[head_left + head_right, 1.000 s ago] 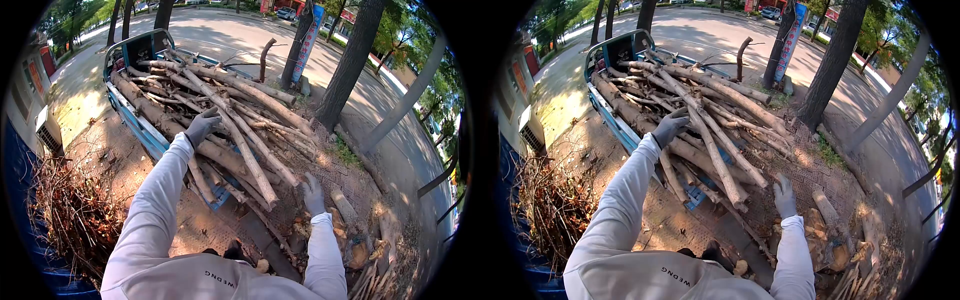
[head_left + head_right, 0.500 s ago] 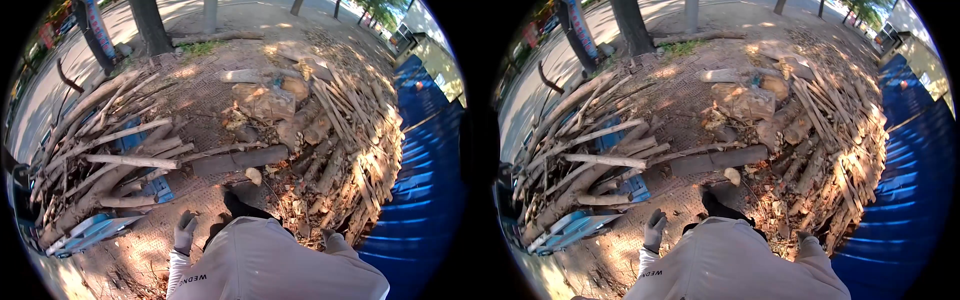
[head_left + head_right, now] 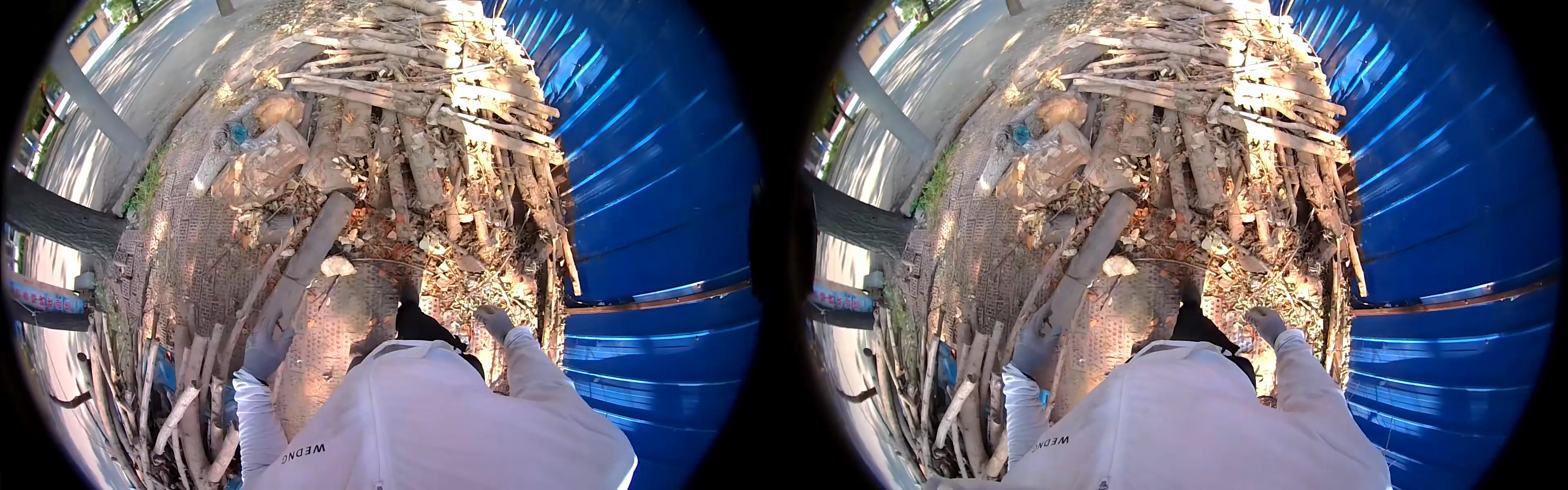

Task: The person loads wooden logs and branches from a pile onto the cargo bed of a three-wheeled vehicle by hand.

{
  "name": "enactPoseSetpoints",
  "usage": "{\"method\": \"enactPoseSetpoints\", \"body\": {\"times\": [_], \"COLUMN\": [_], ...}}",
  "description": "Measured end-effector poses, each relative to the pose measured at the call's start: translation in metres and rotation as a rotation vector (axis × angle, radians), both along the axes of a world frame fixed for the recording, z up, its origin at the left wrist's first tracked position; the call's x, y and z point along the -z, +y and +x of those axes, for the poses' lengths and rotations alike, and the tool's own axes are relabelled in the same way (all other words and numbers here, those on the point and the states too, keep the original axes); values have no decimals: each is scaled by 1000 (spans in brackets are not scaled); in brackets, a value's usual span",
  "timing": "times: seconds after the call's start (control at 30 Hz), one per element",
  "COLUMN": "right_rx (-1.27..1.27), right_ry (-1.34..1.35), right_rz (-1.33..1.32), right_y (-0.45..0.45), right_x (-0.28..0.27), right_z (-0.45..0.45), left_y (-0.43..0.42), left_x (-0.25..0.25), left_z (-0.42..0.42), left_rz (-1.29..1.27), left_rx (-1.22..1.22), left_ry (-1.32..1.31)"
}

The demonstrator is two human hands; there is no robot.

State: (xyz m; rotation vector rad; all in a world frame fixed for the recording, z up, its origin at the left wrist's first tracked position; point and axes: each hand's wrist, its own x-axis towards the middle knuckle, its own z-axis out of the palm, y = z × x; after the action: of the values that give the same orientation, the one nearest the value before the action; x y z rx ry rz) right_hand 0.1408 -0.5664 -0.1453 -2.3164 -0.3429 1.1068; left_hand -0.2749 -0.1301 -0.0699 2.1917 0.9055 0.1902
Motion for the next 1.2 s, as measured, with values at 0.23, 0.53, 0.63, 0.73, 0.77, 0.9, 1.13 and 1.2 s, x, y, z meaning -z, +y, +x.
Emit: {"method": "enactPoseSetpoints", "body": {"times": [0.23, 0.53, 0.63, 0.73, 0.77, 0.9, 1.13, 1.2], "right_rx": [171, 759, 519, 603, 570, 737, 1290, 1387], "right_ry": [221, 415, 199, 161, 99, 107, 331, 406], "right_rz": [-212, 220, 401, 303, 275, 191, 27, 24], "right_y": [-140, -69, -69, -43, -33, -38, 35, 70], "right_x": [130, 96, 123, 106, 92, 101, 76, 84], "right_z": [45, 166, 203, 232, 234, 222, 171, 153], "left_y": [14, 30, 46, 80, 93, 156, 296, 340], "left_x": [-5, 3, -12, 3, 10, 47, 172, 183], "left_z": [137, 258, 315, 367, 386, 475, 673, 744], "left_rz": [33, -225, -332, -277, -271, -220, -115, -16], "left_rx": [154, 189, 214, 274, 278, 543, 823, 799], "left_ry": [-35, 480, 398, 571, 564, 653, 595, 577]}}
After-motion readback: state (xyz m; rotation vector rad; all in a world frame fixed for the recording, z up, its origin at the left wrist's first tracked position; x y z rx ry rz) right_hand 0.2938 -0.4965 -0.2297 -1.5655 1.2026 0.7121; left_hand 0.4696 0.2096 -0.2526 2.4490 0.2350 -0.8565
